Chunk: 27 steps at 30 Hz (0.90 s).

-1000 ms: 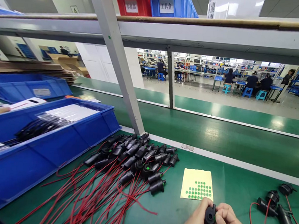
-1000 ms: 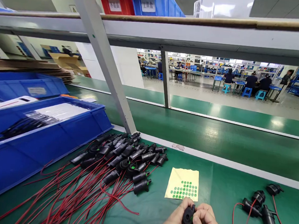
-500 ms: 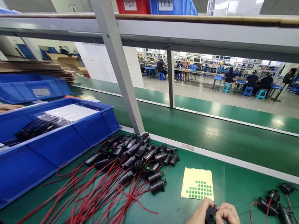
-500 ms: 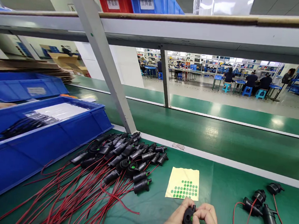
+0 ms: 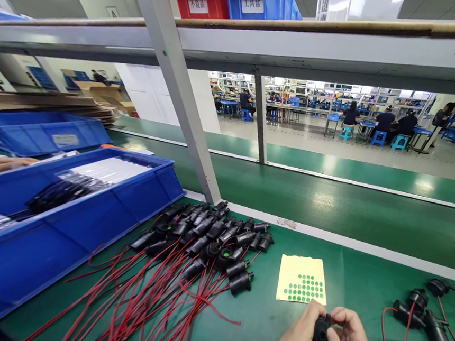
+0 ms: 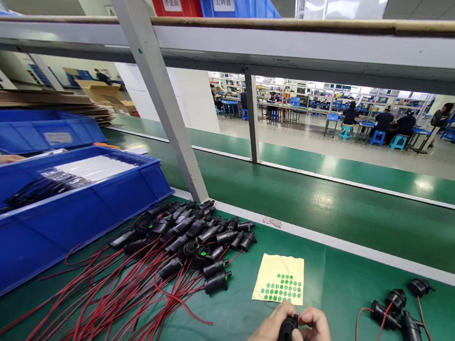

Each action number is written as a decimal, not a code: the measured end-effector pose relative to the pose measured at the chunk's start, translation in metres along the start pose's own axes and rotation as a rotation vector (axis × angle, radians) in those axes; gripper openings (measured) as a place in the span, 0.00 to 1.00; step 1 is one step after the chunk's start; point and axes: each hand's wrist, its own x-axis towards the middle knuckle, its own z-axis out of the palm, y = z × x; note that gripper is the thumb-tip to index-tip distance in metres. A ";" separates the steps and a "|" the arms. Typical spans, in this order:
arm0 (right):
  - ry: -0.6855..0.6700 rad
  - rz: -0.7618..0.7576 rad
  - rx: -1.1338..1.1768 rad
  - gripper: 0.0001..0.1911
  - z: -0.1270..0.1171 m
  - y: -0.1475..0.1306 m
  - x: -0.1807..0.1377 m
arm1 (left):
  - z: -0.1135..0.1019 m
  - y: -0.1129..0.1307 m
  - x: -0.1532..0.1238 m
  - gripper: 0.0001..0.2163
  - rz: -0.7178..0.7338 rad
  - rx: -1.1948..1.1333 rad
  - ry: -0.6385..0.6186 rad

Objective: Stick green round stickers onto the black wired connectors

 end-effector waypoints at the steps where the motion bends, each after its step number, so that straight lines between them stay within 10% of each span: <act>1: -0.034 0.025 0.033 0.16 -0.001 0.000 0.001 | -0.001 0.000 0.000 0.15 0.009 0.027 -0.011; 27: -0.212 0.154 0.178 0.17 -0.014 0.010 0.007 | -0.010 0.010 -0.002 0.22 0.009 0.625 -0.211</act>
